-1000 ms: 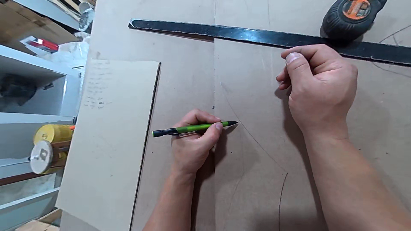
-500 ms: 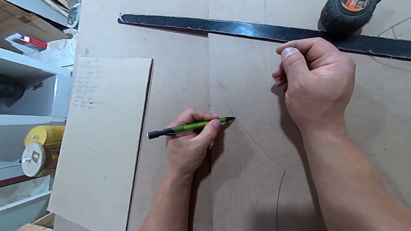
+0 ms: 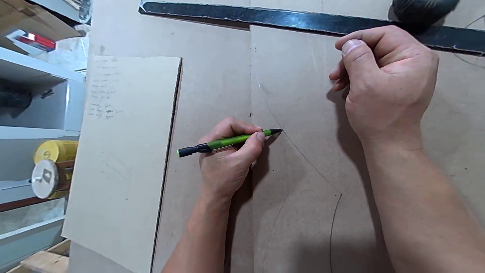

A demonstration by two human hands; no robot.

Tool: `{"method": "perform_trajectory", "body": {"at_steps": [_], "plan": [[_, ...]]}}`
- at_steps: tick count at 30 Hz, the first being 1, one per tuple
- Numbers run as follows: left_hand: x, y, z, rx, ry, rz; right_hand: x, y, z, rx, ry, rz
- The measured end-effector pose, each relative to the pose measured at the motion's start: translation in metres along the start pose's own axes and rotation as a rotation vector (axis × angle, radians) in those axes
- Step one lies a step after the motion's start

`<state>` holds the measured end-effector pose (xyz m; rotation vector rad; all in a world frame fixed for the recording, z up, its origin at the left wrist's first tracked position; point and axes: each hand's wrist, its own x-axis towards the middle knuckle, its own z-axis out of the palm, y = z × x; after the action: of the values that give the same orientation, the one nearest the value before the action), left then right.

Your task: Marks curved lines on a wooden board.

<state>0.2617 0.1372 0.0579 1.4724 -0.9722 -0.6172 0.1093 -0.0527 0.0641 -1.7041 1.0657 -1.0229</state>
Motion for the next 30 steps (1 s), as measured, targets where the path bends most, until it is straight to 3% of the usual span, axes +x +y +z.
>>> {"method": "perform_trajectory", "body": {"at_steps": [30], "plan": [[-0.025, 0.005, -0.001, -0.003, -0.022, 0.020, 0.003, 0.001, 0.000, -0.004, -0.010, 0.004]]}}
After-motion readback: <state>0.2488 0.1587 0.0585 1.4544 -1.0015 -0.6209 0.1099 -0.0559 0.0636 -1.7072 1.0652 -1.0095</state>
